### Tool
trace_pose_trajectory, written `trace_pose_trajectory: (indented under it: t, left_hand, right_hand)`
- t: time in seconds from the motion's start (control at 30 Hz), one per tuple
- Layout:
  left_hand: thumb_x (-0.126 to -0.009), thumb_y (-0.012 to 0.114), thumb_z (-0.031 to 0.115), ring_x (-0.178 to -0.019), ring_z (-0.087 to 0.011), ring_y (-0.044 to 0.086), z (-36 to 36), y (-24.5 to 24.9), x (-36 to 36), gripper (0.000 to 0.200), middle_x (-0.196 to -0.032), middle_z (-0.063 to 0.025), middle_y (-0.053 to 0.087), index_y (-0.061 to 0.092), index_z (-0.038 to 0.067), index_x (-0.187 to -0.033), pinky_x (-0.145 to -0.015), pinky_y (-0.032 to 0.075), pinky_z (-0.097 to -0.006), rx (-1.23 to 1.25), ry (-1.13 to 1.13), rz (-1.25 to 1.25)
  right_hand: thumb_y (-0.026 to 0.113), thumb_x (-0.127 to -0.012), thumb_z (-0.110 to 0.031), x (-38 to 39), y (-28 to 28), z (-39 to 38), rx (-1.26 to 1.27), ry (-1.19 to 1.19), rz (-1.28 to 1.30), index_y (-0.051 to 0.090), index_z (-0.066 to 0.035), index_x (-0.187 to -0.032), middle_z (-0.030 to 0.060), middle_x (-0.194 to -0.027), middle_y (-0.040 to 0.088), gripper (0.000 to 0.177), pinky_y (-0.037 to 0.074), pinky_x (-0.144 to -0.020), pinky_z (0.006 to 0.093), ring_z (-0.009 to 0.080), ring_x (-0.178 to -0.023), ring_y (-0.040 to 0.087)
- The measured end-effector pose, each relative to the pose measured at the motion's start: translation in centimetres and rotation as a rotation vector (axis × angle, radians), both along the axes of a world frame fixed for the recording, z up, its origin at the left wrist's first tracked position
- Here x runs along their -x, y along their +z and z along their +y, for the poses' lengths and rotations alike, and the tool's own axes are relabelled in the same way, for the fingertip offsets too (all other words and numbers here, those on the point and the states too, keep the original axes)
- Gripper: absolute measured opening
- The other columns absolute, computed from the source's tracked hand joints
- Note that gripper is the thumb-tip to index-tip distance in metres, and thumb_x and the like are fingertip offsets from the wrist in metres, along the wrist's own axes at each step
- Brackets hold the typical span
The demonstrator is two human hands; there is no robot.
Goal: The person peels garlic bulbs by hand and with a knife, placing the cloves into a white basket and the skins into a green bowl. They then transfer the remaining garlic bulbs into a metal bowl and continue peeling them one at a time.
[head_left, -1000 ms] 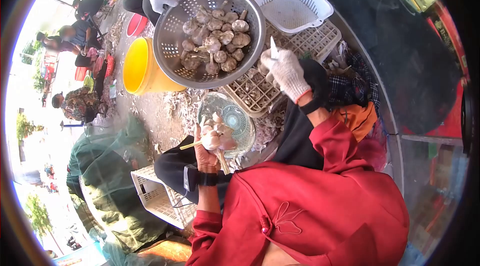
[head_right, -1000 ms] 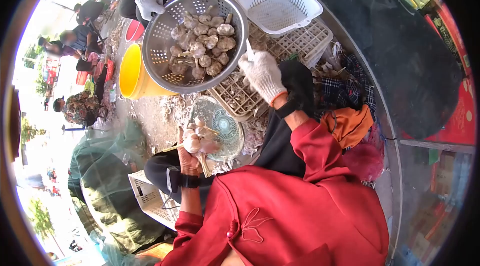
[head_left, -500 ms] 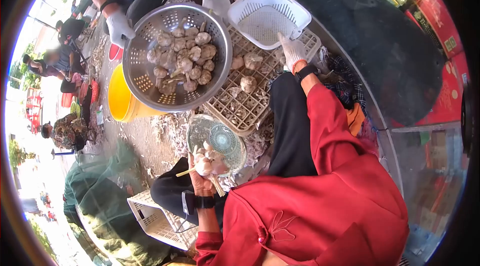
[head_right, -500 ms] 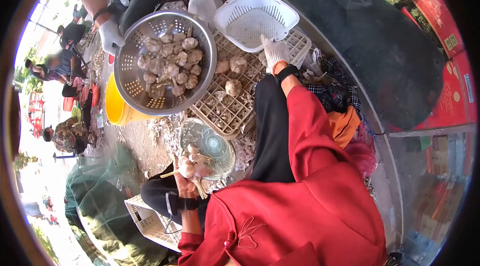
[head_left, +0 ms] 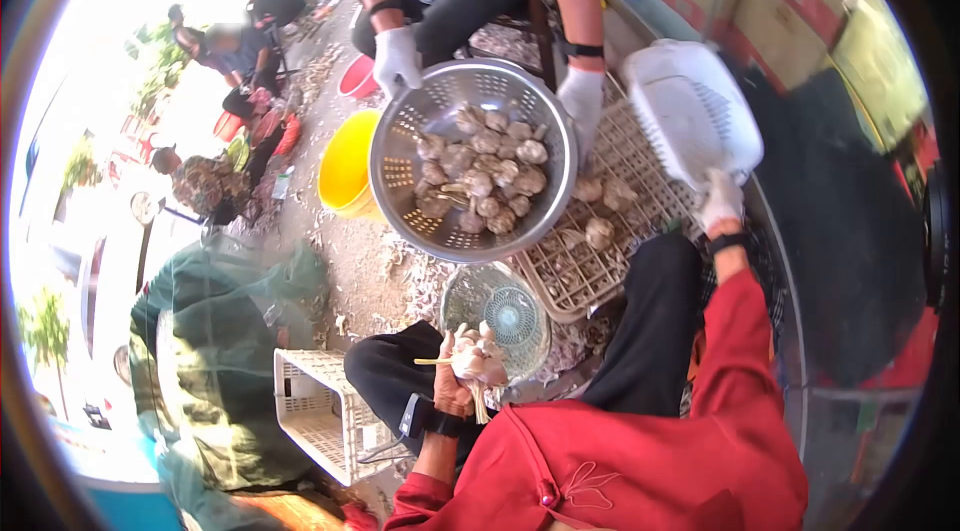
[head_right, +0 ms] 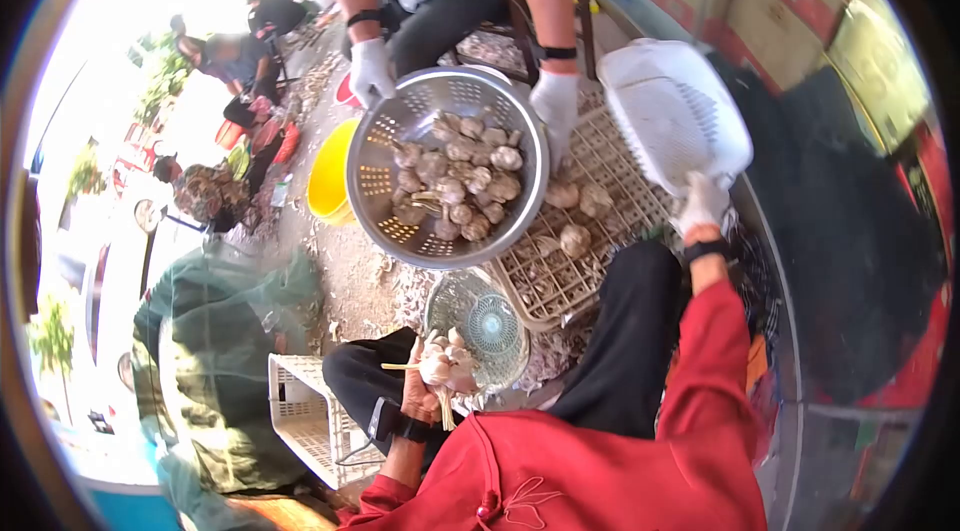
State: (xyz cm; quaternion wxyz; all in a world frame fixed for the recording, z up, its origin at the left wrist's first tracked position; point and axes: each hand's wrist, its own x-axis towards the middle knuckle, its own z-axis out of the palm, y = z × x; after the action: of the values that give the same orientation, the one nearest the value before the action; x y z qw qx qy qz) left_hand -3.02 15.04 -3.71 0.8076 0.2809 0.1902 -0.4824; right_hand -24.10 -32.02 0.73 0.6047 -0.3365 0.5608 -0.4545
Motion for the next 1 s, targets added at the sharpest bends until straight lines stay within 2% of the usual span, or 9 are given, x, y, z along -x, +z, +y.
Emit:
trace_pose_trajectory:
  t: [0.2,0.37,0.43,0.5,0.57,0.7,0.83,0.9,1.0]
  left_hand:
    - [-0.092,0.059,0.033,-0.081,-0.0216,0.064,-0.6,-0.4,-0.4,0.031,-0.092,-0.0059,0.063,0.057,0.007,-0.109,-0.077,0.055,-0.0387,0.058,0.003,0.029]
    - [-0.092,0.059,0.033,-0.074,-0.0207,0.064,-0.8,1.7,0.2,0.026,-0.085,-0.0051,0.064,0.059,0.01,-0.103,-0.071,0.056,-0.0393,0.162,-0.02,0.147]
    - [-0.092,0.058,0.034,-0.075,-0.0204,0.064,-0.5,1.5,0.1,0.026,-0.086,-0.0057,0.064,0.059,0.01,-0.102,-0.071,0.056,-0.0395,0.177,-0.027,0.115]
    - [-0.092,0.058,0.034,-0.076,-0.0207,0.064,0.2,1.2,-0.1,0.027,-0.087,-0.0059,0.065,0.059,0.01,-0.103,-0.072,0.056,-0.0398,0.197,-0.017,0.11]
    - [-0.092,0.058,0.034,-0.077,-0.0209,0.064,0.6,1.2,-0.2,0.028,-0.088,-0.0062,0.065,0.059,0.009,-0.104,-0.073,0.056,-0.04,0.211,-0.01,0.108]
    - [-0.092,0.057,0.035,-0.079,-0.0224,0.064,-0.1,2.4,0.4,0.03,-0.094,-0.0084,0.065,0.058,0.01,-0.108,-0.074,0.055,-0.0428,0.158,-0.012,0.046]
    - [-0.092,0.058,0.037,-0.079,-0.0224,0.064,-0.7,1.4,0.2,0.034,-0.095,-0.0091,0.064,0.057,0.009,-0.111,-0.072,0.056,-0.0405,0.185,-0.071,0.089]
    - [-0.091,0.058,0.037,-0.079,-0.0226,0.064,-0.7,0.5,0.4,0.035,-0.094,-0.0086,0.064,0.056,0.009,-0.112,-0.07,0.056,-0.0374,0.172,-0.066,0.011]
    - [-0.092,0.058,0.037,-0.078,-0.0217,0.065,-0.6,0.9,0.8,0.036,-0.093,-0.0073,0.065,0.056,0.009,-0.114,-0.07,0.057,-0.0382,0.097,-0.066,-0.017]
  right_hand:
    - [0.062,-0.083,-0.018,6.6,10.7,1.9,0.221,0.288,0.067,0.065,-0.003,-0.091,0.0011,-0.072,0.061,0.017,0.03,-0.037,0.0206,0.0081,-0.049,0.051]
    - [0.059,-0.084,-0.017,5.6,13.4,3.8,0.271,0.476,-0.017,0.065,-0.005,-0.094,-0.0005,-0.073,0.059,0.017,0.03,-0.039,0.0229,0.0084,-0.047,0.046]
    - [0.06,-0.082,-0.017,5.9,11.7,2.7,0.326,0.298,-0.002,0.065,-0.004,-0.088,0.0006,-0.07,0.059,0.015,0.032,-0.039,0.0266,0.0109,-0.046,0.047]
    - [0.063,-0.078,-0.017,7.6,10.2,-0.1,0.459,0.052,0.396,0.066,0.003,-0.086,0.0073,-0.068,0.064,0.023,0.041,-0.042,0.0308,0.0166,-0.048,0.056]
    - [0.063,-0.077,-0.02,6.1,13.5,2.3,0.582,-0.131,0.616,0.064,0.005,-0.079,0.0086,-0.058,0.058,0.025,0.036,-0.038,0.0342,0.0186,-0.04,0.05]
    - [0.064,-0.078,-0.024,5.3,14.6,3.7,0.507,-0.121,0.442,0.064,0.003,-0.083,0.0047,-0.062,0.057,0.028,0.035,-0.039,0.0295,0.0153,-0.044,0.049]
    - [0.066,-0.08,-0.021,1.9,14.4,4.9,0.459,0.21,0.193,0.066,0.001,-0.082,0.0046,-0.065,0.06,0.022,0.037,-0.036,0.0242,0.0133,-0.044,0.052]
    - [0.064,-0.085,-0.025,-0.5,15.1,6.8,0.367,0.411,0.117,0.066,-0.007,-0.087,-0.0025,-0.066,0.057,0.017,0.031,-0.036,0.0201,0.008,-0.042,0.045]
    - [0.063,-0.086,-0.025,-4.5,12.8,6.3,0.269,0.453,0.016,0.066,-0.007,-0.09,0.0,-0.067,0.059,0.019,0.03,-0.034,0.0206,0.009,-0.041,0.045]
